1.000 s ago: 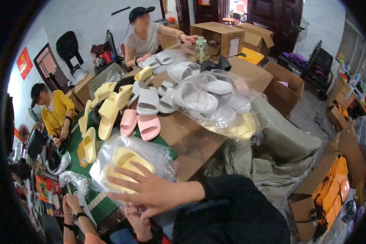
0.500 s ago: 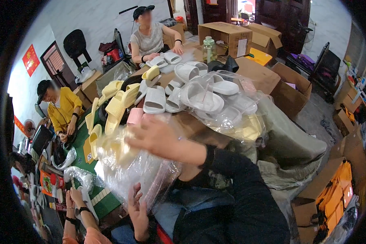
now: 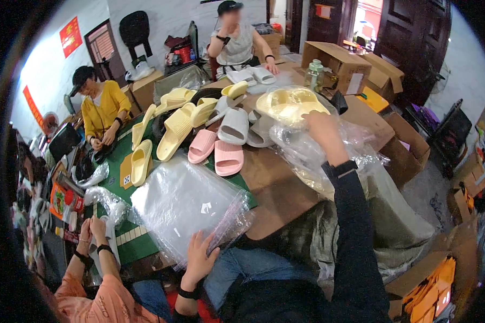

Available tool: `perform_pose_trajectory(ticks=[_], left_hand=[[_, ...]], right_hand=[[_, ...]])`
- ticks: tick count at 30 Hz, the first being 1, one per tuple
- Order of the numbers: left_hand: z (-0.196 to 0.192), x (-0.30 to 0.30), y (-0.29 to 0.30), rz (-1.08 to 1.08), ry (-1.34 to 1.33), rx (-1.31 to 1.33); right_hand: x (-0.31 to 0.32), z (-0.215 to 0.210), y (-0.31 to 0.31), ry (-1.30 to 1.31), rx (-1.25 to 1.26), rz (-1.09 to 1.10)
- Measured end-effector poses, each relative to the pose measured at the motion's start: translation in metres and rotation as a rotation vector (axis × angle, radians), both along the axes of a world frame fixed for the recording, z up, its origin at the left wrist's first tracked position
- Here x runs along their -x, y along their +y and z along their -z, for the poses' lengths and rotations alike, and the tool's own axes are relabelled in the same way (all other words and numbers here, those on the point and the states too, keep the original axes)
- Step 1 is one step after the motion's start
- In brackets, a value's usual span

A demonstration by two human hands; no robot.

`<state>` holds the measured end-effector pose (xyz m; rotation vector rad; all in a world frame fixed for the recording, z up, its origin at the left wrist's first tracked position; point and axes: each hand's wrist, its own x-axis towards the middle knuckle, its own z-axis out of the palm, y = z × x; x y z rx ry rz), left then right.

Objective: Packing finished sandals into bags and a larger sack in a manufacturing facility.

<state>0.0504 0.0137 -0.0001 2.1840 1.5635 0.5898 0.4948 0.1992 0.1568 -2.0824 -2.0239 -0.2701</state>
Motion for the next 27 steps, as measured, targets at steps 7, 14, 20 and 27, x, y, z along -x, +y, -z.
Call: perform_pose_trajectory(ticks=[7,14,20,27], left_hand=[[0.001,0.013,-0.007,-0.021,0.01,0.004],[-0.009,0.0,-0.001,0.017,0.003,-0.052],[-0.034,0.052,0.017,-0.081,-0.064,0.042],[-0.043,0.093,0.098,-0.251,-0.153,-0.174]], right_hand=[[0.137,-0.006,-0.072,-0.244,-0.503,-0.108],[0.254,0.115,-0.112,0.333,0.097,-0.823],[0.285,0.157,-0.113,0.258,0.234,-0.841],[0.289,0.161,-0.118,0.283,0.226,-0.76]])
